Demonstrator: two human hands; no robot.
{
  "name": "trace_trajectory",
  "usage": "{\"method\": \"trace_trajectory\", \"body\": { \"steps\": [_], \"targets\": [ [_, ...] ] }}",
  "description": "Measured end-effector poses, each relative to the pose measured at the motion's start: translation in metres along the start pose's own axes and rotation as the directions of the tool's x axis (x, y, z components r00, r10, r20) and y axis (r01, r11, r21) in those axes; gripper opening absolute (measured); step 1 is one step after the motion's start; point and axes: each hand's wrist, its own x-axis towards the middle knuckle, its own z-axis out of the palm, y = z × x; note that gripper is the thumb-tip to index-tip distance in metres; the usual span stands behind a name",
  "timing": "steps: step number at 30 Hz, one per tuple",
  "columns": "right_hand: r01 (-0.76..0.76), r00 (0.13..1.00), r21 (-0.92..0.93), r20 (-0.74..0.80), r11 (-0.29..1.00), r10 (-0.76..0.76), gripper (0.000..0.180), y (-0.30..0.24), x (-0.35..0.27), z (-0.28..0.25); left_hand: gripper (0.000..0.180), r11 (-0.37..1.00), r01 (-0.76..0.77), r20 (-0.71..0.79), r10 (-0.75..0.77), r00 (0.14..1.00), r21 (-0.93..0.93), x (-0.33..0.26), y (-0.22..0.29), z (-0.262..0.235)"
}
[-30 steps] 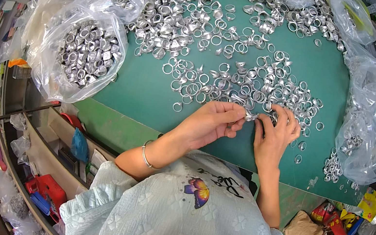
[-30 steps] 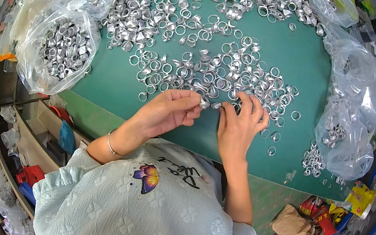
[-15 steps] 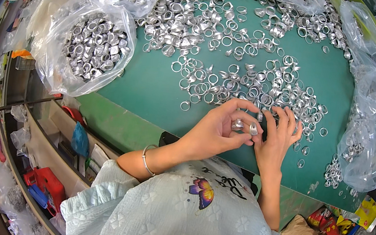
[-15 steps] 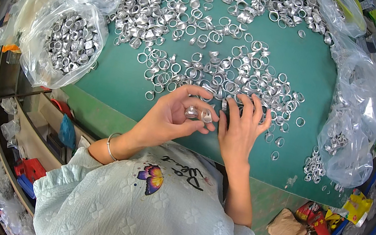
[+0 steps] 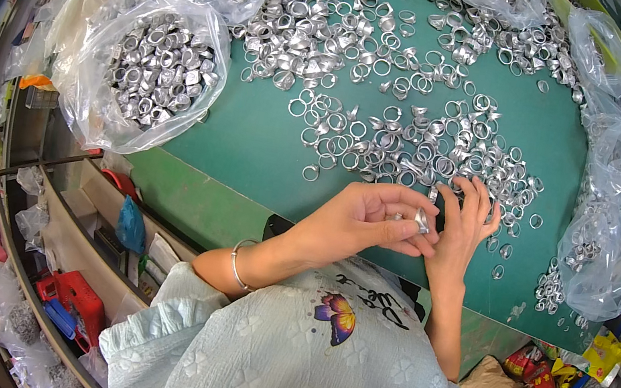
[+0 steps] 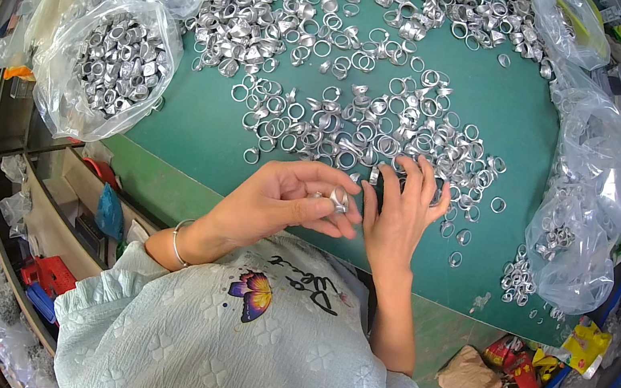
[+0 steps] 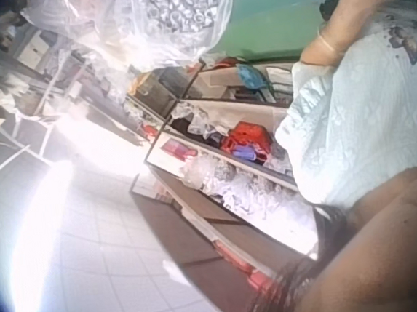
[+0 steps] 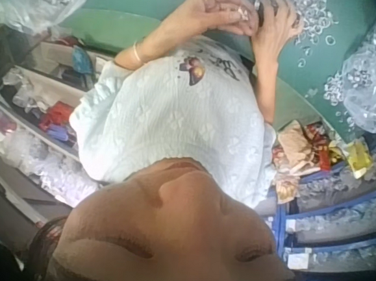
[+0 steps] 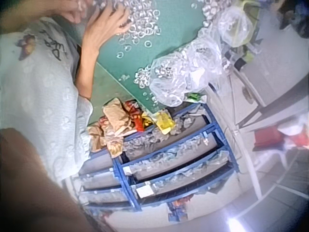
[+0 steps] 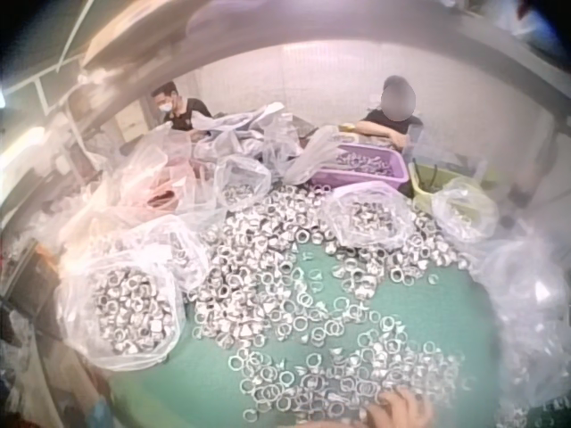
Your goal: The person sorts through a pile of small metal rings on a green workstation, picking them up by hand and placing them into clear plastic bags.
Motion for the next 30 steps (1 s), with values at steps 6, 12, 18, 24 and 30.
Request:
{"method": "trace_trajectory", "body": {
  "steps": [6,12,18,24,30],
  "targets": [
    [-0.013,1.000,0.001,-0.004,1.000,0.013,0.029,0.001,0.000,0.002,0.031,0.996,0.065,0.017,-0.064,0.998,-0.055,-0.001,0.001,-0.003],
    [-0.012,0.999,0.053,-0.030,0.999,0.014,0.031,0.002,-0.001,0.002,0.031,0.996,0.054,0.005,-0.053,0.999,-0.067,-0.002,-0.001,-0.004],
    [-0.018,1.000,0.033,-0.001,0.999,0.018,0.031,0.000,-0.001,-0.001,0.030,0.996,0.076,-0.019,-0.076,0.997,-0.036,-0.003,-0.001,-0.005],
    [-0.037,0.993,0.221,-0.098,0.974,0.060,0.032,-0.003,0.000,-0.008,0.018,0.952,-0.028,-0.077,0.004,0.997,-0.305,0.000,-0.004,-0.001],
    [-0.315,0.925,0.899,0.219,0.304,0.311,0.031,-0.006,-0.011,-0.028,0.016,0.913,0.045,0.062,-0.022,0.998,-0.406,0.006,-0.020,-0.024]
  ]
}}
